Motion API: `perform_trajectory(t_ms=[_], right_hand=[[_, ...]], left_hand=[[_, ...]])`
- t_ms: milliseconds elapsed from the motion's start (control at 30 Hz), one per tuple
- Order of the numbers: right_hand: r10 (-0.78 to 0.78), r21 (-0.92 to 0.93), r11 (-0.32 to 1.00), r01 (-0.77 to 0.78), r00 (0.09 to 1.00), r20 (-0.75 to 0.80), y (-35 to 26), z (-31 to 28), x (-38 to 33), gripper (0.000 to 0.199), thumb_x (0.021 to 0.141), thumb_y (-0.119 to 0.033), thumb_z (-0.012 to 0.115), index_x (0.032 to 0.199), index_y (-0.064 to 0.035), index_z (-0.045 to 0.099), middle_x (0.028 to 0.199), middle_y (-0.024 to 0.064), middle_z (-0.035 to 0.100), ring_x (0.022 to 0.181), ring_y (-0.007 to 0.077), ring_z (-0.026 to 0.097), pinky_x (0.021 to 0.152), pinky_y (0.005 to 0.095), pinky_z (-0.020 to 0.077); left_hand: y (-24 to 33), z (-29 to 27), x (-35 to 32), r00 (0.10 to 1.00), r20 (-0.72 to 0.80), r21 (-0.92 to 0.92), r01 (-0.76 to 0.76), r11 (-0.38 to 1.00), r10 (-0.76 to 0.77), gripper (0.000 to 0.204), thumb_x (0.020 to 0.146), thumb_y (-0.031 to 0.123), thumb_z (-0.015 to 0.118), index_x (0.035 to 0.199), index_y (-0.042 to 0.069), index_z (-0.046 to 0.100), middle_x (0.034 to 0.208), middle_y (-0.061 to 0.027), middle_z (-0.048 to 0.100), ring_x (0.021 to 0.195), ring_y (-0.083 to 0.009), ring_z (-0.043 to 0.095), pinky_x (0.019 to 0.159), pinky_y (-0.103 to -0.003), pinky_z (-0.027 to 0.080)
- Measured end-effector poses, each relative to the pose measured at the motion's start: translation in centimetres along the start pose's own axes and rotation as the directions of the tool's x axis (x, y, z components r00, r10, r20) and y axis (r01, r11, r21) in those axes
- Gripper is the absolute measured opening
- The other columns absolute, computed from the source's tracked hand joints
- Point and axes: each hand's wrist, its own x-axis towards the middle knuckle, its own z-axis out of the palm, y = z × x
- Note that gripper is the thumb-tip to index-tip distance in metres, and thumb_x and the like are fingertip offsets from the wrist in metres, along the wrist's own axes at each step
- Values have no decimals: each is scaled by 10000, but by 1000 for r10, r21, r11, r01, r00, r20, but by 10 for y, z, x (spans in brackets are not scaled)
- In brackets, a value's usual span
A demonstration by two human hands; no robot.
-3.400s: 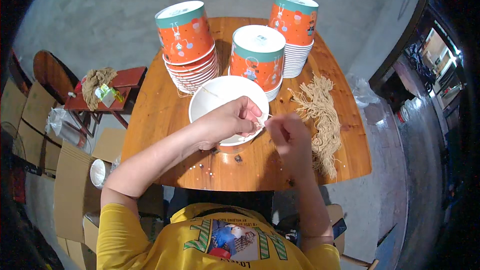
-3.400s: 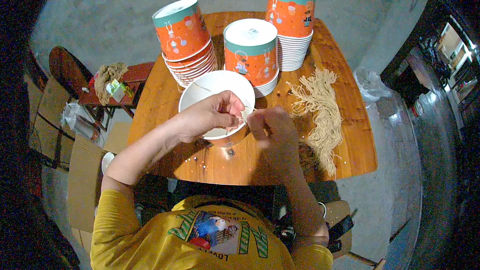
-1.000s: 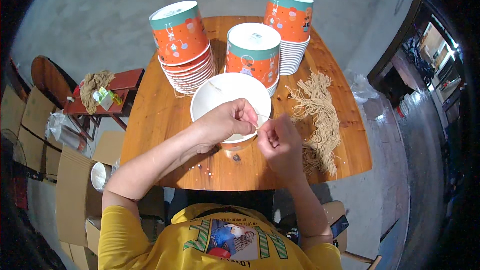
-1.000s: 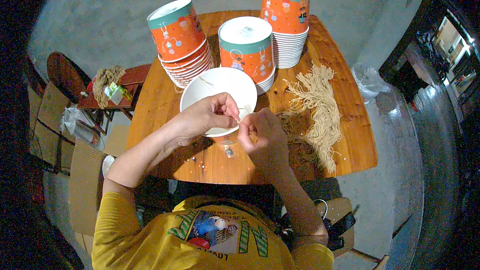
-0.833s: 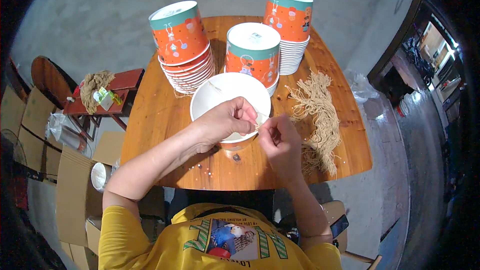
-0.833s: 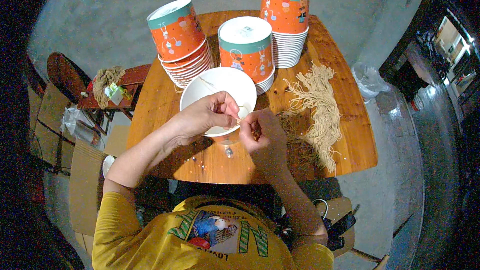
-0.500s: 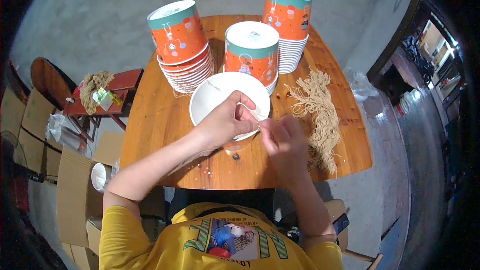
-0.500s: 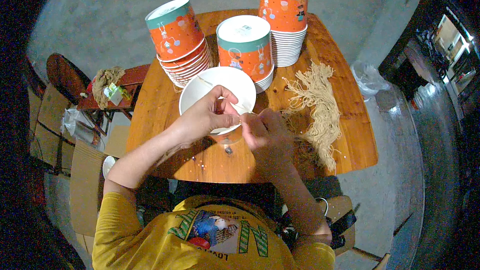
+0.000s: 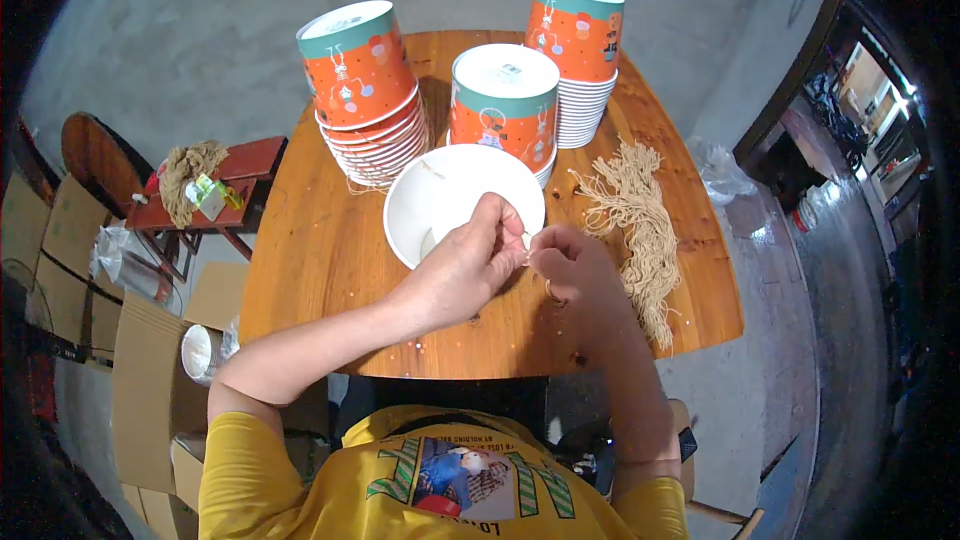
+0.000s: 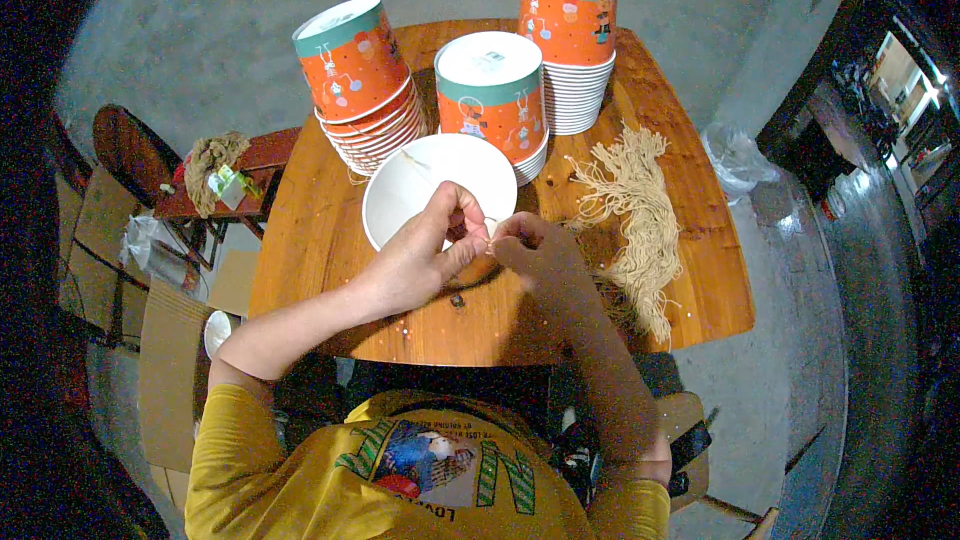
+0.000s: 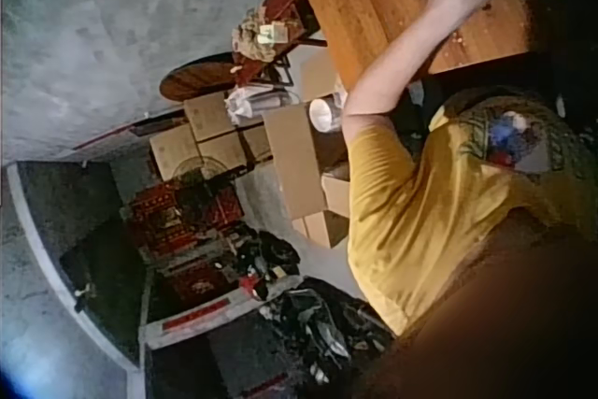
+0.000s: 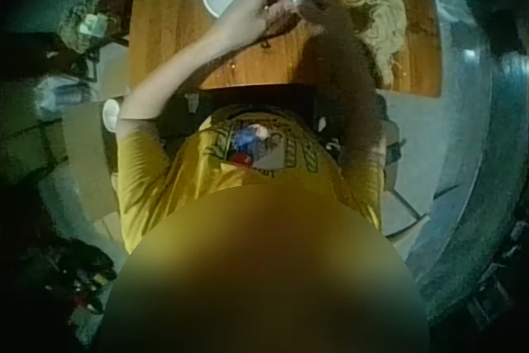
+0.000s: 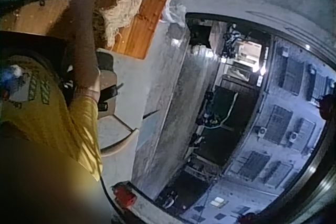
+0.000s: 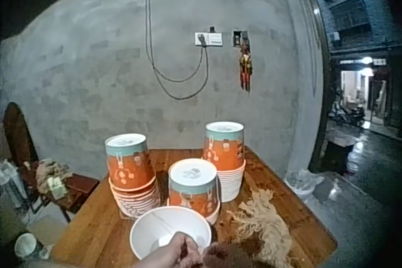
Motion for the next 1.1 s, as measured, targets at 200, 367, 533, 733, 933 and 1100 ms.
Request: perform_trajectory(t_ms=[200,367,533,733,933,1100], right_hand=[[69,180,982,-65,998,-13,8,-3,-2,195,851,-219,605,863,-25,597,662,-36,495,628,82,497,550,249,412],[-368,-281,907,313,914,-170,16,13,-7,77,827,-104,615,866,-43,588,676,-39,490,619,52,463,553,217,387],[-239,-262,945,194,959,-152,14,3,-7,116,825,-117,626,901,-41,581,655,-31,476,608,98,509,550,269,437],[105,353,933,-76,992,-64,15,0,-5,80,876,-128,528,872,-81,592,654,-67,455,530,16,332,472,190,272],[-452,-448,826,344,878,-159,14,17,-13,119,792,-61,655,856,-52,555,739,35,556,626,160,568,555,295,465],[-591,-542,727,422,787,-180,22,19,-9,153,752,-34,677,823,-63,544,752,79,568,631,227,592,557,332,477]], left_hand=[[4,-4,3,984,59,-108,175,979,-170,191,909,71,564,989,48,392,871,-33,500,798,-99,515,586,-226,489],[3,-5,3,987,49,-98,155,983,-151,193,910,85,568,987,54,394,857,-20,486,778,-82,501,548,-218,499],[-2,-4,3,988,64,-111,146,983,-140,188,915,95,565,987,60,395,848,-9,471,775,-72,492,540,-218,505],[-1,-6,3,975,96,-139,211,968,-199,171,919,89,558,980,60,401,855,-4,474,776,-70,493,572,-219,512],[-2,-8,2,982,82,-118,182,976,-173,174,920,95,561,990,55,407,861,-6,484,769,-72,498,610,-214,498],[1,-10,3,973,121,-153,212,965,-195,204,916,85,567,1052,40,421,869,-3,487,786,-75,492,700,-207,434]])
